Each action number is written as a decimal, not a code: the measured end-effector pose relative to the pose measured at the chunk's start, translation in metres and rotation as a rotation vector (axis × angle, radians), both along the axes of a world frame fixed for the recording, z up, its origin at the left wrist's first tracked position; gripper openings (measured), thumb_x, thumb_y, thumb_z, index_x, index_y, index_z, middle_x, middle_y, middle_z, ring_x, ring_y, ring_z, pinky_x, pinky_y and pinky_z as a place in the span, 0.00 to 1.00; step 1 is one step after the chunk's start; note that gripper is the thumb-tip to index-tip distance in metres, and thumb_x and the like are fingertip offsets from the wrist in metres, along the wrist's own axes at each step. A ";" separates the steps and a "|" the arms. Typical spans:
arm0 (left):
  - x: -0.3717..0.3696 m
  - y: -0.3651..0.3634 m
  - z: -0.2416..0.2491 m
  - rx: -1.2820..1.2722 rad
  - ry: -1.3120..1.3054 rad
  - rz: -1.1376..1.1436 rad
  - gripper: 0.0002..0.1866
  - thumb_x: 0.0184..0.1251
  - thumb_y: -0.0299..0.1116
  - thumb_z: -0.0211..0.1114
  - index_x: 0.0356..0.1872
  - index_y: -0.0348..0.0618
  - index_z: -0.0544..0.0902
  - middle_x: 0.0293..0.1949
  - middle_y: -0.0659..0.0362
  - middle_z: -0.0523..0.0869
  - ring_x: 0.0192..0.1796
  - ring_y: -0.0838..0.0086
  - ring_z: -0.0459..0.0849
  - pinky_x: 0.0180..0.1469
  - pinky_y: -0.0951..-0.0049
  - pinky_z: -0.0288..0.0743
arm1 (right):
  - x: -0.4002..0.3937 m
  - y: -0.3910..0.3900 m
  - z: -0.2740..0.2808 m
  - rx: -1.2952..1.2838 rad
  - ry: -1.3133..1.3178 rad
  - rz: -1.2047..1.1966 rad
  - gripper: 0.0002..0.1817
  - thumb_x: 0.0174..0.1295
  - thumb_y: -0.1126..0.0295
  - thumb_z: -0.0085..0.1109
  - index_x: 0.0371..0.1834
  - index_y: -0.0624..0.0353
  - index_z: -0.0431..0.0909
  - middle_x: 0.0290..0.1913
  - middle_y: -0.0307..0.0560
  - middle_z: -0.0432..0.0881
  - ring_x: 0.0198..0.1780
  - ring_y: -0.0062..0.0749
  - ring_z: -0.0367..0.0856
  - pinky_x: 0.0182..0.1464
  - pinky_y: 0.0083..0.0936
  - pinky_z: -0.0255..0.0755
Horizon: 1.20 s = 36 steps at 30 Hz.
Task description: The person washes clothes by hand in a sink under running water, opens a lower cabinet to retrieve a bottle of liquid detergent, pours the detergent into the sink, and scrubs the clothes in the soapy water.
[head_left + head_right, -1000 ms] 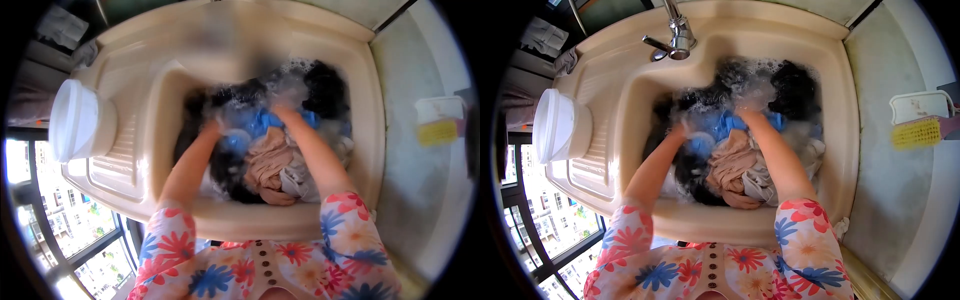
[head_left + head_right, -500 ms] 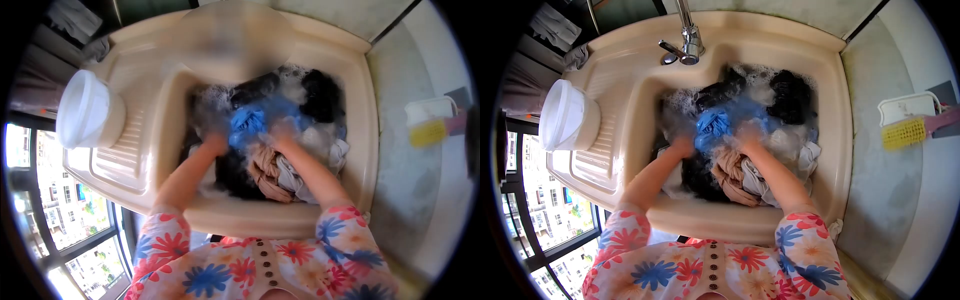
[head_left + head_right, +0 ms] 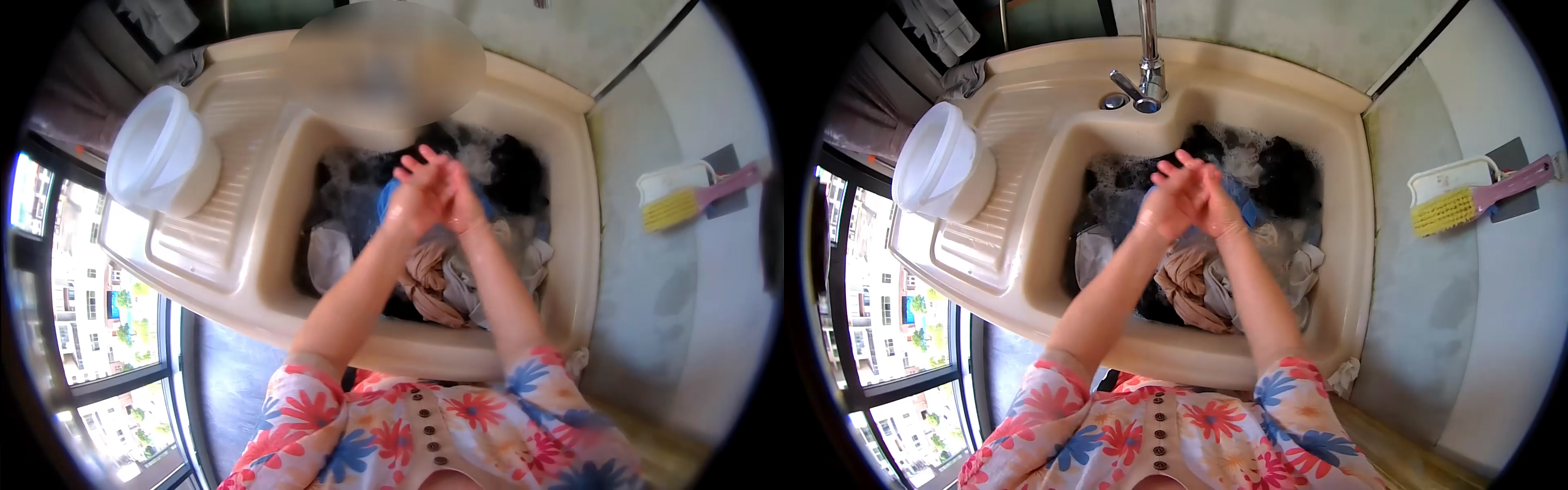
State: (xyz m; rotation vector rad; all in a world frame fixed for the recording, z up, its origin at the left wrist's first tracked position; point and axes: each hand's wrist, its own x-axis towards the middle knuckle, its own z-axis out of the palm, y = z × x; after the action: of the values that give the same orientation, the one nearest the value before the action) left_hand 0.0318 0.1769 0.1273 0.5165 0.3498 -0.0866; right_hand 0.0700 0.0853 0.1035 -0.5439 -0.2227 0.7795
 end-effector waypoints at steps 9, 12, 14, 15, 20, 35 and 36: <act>-0.029 -0.028 -0.033 1.781 -0.436 -0.005 0.17 0.56 0.29 0.55 0.48 0.35 0.74 0.47 0.51 0.78 0.44 0.60 0.80 0.48 0.68 0.73 | -0.009 0.002 -0.021 0.193 0.327 0.040 0.05 0.53 0.71 0.55 0.32 0.54 0.71 0.24 0.37 0.72 0.30 0.28 0.73 0.45 0.32 0.68; -0.040 0.006 -0.044 2.153 -0.713 -0.194 0.20 0.48 0.28 0.56 0.47 0.37 0.75 0.47 0.52 0.76 0.42 0.59 0.78 0.44 0.67 0.72 | -0.022 0.001 -0.025 -0.079 0.212 -0.003 0.08 0.54 0.69 0.56 0.37 0.56 0.73 0.31 0.38 0.75 0.36 0.29 0.75 0.48 0.32 0.68; -0.041 0.011 -0.042 2.110 -0.693 0.044 0.16 0.47 0.30 0.58 0.40 0.42 0.76 0.45 0.54 0.76 0.42 0.60 0.78 0.42 0.66 0.74 | -0.039 0.012 -0.022 -0.396 0.259 -0.040 0.11 0.55 0.68 0.56 0.41 0.57 0.73 0.37 0.40 0.76 0.42 0.31 0.76 0.51 0.33 0.68; -0.040 0.015 -0.044 2.132 -0.654 -0.078 0.16 0.46 0.32 0.59 0.40 0.42 0.77 0.45 0.55 0.77 0.44 0.61 0.77 0.43 0.66 0.73 | -0.050 0.011 -0.011 -0.590 0.194 -0.041 0.18 0.56 0.64 0.58 0.47 0.58 0.71 0.47 0.44 0.74 0.48 0.32 0.75 0.50 0.33 0.71; -0.012 0.023 0.008 1.999 -0.647 -0.694 0.13 0.39 0.33 0.64 0.31 0.43 0.79 0.27 0.55 0.83 0.29 0.62 0.82 0.33 0.66 0.76 | -0.016 -0.021 0.026 -0.523 -0.194 0.640 0.32 0.54 0.50 0.61 0.54 0.63 0.69 0.52 0.50 0.75 0.52 0.34 0.75 0.40 0.25 0.76; -0.030 -0.004 0.044 0.216 0.048 -0.302 0.05 0.49 0.25 0.58 0.21 0.48 0.71 0.15 0.67 0.64 0.14 0.82 0.57 0.16 0.80 0.49 | -0.004 -0.020 0.090 -0.691 -0.882 0.187 0.20 0.59 0.61 0.57 0.17 0.65 0.71 0.16 0.31 0.66 0.23 0.12 0.62 0.24 0.15 0.60; -0.031 -0.003 0.055 0.294 0.034 -0.293 0.04 0.48 0.26 0.58 0.23 0.47 0.73 0.16 0.65 0.67 0.14 0.82 0.59 0.16 0.81 0.51 | -0.008 -0.021 0.099 -0.658 -0.840 0.158 0.17 0.60 0.63 0.56 0.20 0.65 0.74 0.19 0.31 0.71 0.24 0.12 0.65 0.24 0.15 0.62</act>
State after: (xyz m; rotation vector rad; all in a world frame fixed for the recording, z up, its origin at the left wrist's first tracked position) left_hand 0.0009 0.1740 0.1827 0.8562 0.3200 -0.3310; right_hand 0.0617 0.0644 0.2029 -1.4870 -0.8033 0.7334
